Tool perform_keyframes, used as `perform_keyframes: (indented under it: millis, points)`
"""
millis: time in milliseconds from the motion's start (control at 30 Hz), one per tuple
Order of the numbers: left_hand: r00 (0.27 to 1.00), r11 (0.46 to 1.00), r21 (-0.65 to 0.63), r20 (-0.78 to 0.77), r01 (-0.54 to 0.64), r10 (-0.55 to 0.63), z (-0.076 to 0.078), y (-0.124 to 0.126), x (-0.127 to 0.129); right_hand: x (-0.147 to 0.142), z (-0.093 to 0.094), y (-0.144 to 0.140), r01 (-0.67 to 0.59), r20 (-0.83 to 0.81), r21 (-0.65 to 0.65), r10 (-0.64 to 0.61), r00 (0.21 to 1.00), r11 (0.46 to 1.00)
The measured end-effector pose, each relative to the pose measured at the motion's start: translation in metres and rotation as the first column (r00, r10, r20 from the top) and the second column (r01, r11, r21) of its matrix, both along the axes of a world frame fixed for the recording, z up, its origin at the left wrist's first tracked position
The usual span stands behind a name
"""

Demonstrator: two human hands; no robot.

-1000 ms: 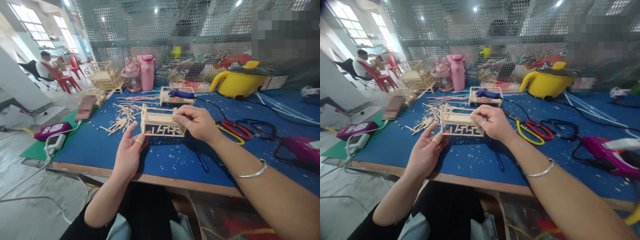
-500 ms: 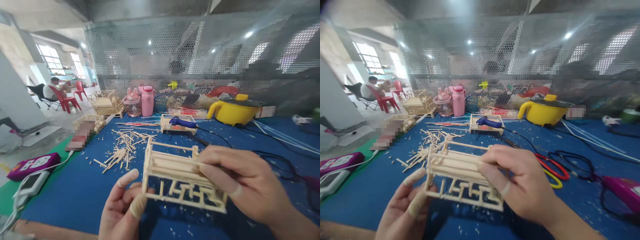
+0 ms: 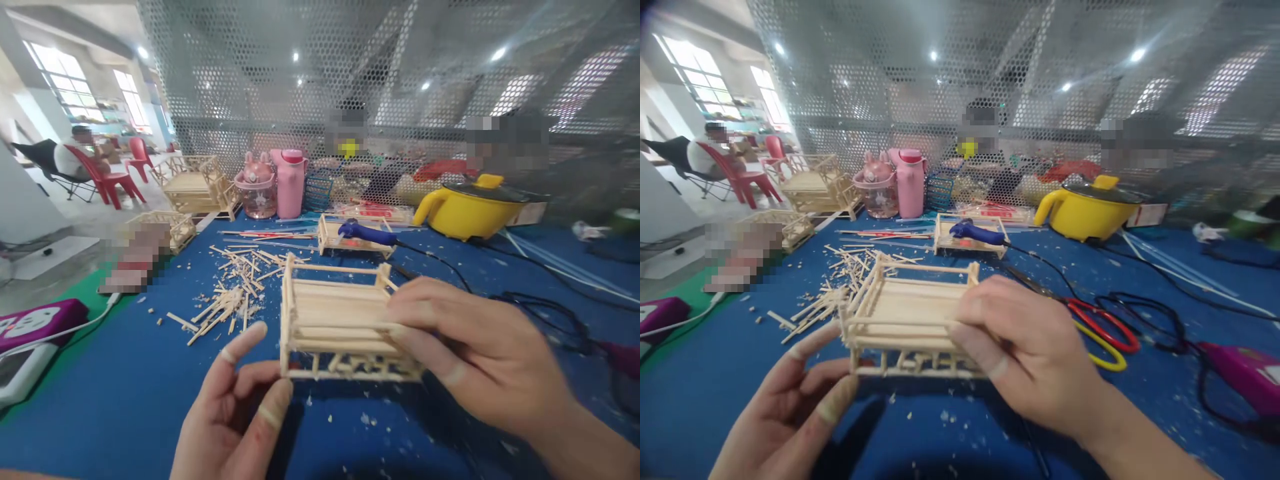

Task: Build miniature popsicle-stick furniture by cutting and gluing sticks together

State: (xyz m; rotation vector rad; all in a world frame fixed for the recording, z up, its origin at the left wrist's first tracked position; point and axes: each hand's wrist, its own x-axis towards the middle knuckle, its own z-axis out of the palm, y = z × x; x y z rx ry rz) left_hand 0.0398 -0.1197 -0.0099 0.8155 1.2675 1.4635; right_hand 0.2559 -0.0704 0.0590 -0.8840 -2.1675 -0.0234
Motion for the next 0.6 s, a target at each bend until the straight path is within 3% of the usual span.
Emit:
perform_keyframes:
  millis: [133,233,367,500,600]
  points:
    - [0.938,0.994,0.111,-0.345,0.003,0.036,-0.004,0.007,-0.015,-0.001,-0.018,0.022,-0.066,0.026,0.041,0.065,0.998,0.997]
    - [0.865,0.991,0.111,-0.502,0.075,-0.010,-0.010,0.006,-0.024,-0.006,-0.034,0.035,-0.076,0.009,0.092,0.076,0.997,0.993]
    - [0.846,0.990,0.118,-0.533,0.075,0.000,-0.010,0.005,-0.024,-0.015,-0.050,0.046,-0.077,0.002,0.111,0.077,0.997,0.991]
    - [0.849,0.988,0.142,-0.527,0.065,0.019,-0.010,0.007,-0.022,-0.011,-0.050,0.050,-0.095,0.057,0.000,0.095,0.994,0.995]
    - [0.763,0.982,0.158,-0.646,0.100,0.026,-0.015,0.008,-0.025,0.015,-0.036,0.050,-0.001,-0.153,-0.055,-0.008,0.988,0.998]
